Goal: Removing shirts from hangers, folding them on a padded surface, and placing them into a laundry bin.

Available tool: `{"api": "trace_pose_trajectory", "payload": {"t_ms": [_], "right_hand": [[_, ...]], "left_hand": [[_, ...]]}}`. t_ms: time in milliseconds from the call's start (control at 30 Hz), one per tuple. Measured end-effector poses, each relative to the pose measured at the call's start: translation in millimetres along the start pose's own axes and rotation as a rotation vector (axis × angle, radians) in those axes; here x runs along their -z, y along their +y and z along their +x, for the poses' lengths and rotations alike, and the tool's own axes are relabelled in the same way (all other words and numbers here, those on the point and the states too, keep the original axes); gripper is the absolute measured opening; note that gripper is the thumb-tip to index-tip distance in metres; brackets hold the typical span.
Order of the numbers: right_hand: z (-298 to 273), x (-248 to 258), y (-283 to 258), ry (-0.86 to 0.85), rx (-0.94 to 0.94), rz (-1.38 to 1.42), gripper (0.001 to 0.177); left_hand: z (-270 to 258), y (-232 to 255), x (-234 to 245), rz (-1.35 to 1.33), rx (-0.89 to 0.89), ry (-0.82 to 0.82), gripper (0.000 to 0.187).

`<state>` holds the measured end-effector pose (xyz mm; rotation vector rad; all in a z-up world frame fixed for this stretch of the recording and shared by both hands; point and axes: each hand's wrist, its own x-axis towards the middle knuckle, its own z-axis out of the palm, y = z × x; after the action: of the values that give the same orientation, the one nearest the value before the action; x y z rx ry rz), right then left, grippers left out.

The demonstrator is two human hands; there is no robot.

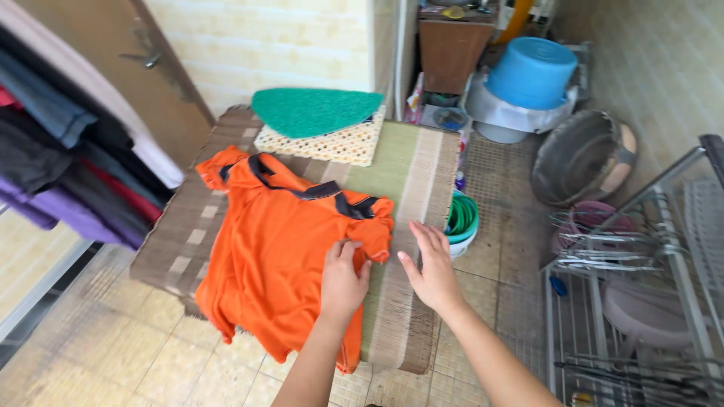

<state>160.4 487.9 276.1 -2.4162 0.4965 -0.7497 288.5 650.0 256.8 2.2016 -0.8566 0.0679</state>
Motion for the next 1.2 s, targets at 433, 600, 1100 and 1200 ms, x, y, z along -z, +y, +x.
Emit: {"api": "trace_pose_trajectory", "payload": {"t_ms": [433, 600, 1100, 1200], "right_hand": [[76, -63, -27, -0.337, -0.106, -0.142, 0.099], [72, -88, 2, -0.215, -0.025, -0.22, 0.063], [34, -121, -91, 0.185, -0.39, -0.49, 0.079], [14, -136, -103, 0.226, -0.564, -0.39, 0.101]], "left_hand": [[-27, 11, 10, 0.254, 0.237, -0.024, 0.066], [-21, -30, 43, 0.295, 0.279, 0.04, 0.057], [25, -189, 135, 0.289, 0.363, 0.122, 0.037], [38, -222, 142, 0.262, 0.36, 0.124, 0.027]]}}
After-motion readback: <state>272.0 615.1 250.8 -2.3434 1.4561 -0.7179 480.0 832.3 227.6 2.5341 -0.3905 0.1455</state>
